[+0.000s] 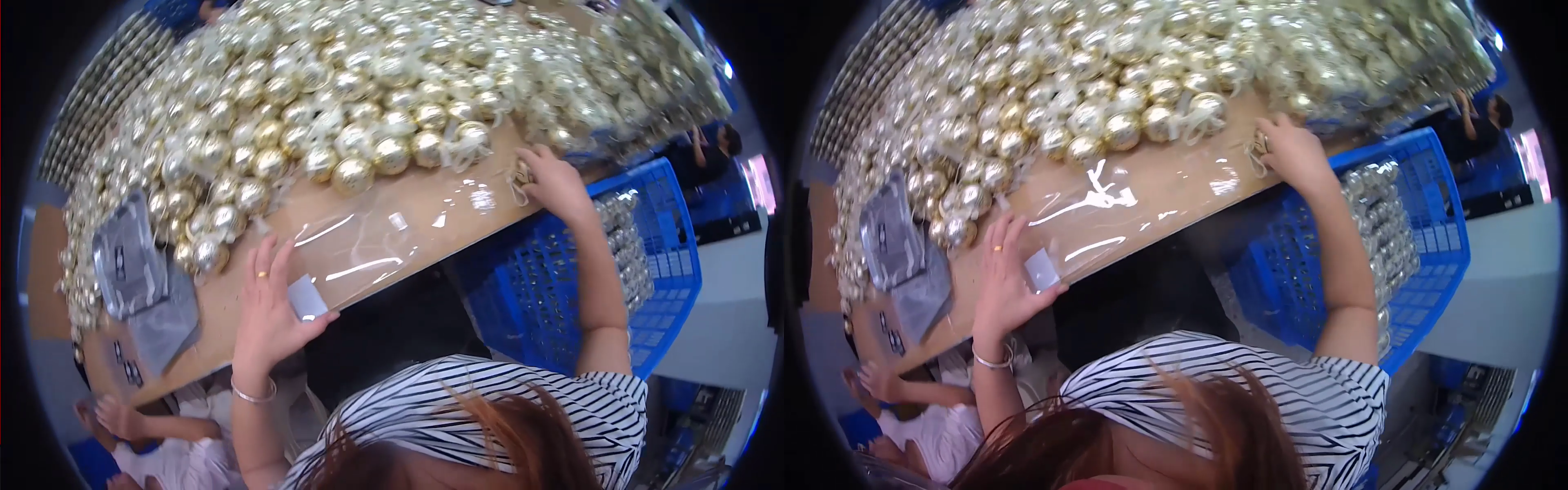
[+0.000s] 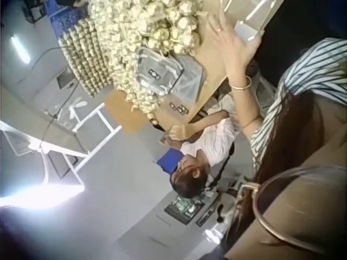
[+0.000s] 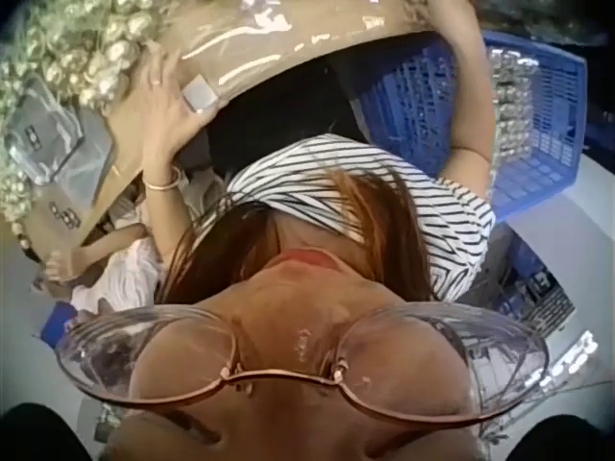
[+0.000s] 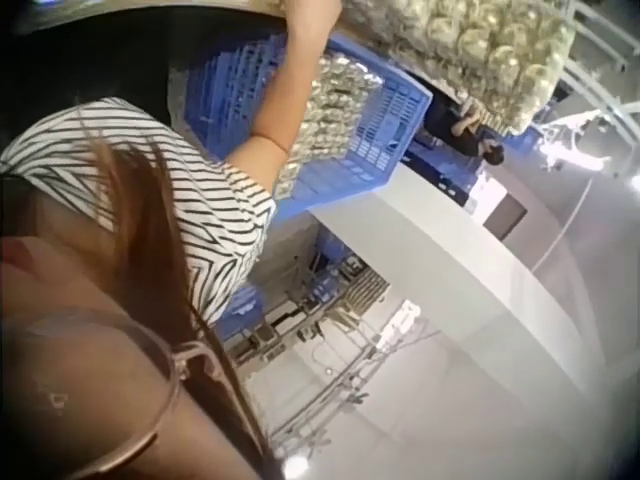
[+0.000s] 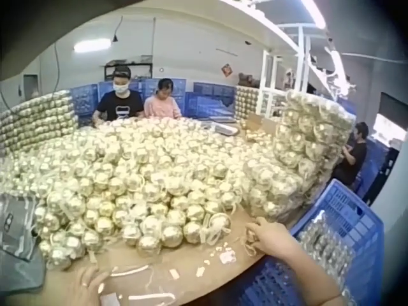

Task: Placing gold-colored spherical ornaments into individual plastic bags at a production line workstation.

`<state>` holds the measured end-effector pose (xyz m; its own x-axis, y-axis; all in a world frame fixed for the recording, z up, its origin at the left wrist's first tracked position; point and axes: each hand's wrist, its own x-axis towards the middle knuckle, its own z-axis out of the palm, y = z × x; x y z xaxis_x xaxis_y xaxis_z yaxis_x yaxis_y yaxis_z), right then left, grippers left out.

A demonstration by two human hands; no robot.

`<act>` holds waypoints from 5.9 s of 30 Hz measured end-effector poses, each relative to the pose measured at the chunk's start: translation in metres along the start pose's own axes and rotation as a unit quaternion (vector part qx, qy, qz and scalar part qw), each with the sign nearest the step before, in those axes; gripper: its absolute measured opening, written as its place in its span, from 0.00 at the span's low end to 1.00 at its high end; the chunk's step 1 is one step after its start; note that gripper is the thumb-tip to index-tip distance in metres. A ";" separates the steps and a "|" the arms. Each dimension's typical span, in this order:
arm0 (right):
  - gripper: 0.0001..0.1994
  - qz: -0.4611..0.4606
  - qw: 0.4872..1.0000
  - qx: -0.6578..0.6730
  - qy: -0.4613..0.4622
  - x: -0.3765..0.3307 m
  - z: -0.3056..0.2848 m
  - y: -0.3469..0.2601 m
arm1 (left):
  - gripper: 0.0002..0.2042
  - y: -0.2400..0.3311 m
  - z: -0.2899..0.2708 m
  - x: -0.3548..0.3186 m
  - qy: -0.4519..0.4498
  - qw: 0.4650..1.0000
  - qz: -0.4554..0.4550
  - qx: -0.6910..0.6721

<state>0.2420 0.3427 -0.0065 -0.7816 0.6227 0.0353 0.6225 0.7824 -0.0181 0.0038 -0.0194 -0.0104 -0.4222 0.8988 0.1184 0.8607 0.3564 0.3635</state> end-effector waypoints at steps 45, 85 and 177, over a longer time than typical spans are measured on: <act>0.32 -0.101 0.907 0.408 0.037 0.058 0.039 -0.027 | 0.34 -0.026 0.014 -0.008 0.054 0.973 -0.098 -0.203; 0.26 -0.399 0.799 0.347 -0.286 0.025 0.040 -0.239 | 0.50 -0.024 0.016 -0.007 0.084 0.965 -0.142 -0.206; 0.25 -0.696 0.702 0.144 0.033 0.040 0.043 -0.269 | 0.29 -0.035 0.029 -0.012 0.113 0.927 -0.081 -0.348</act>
<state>0.0418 0.1569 -0.0430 -0.6154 -0.7426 0.2642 -0.7851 0.6074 -0.1213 -0.0124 -0.0354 -0.0515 -0.6473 0.7426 0.1721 0.4220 0.1610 0.8922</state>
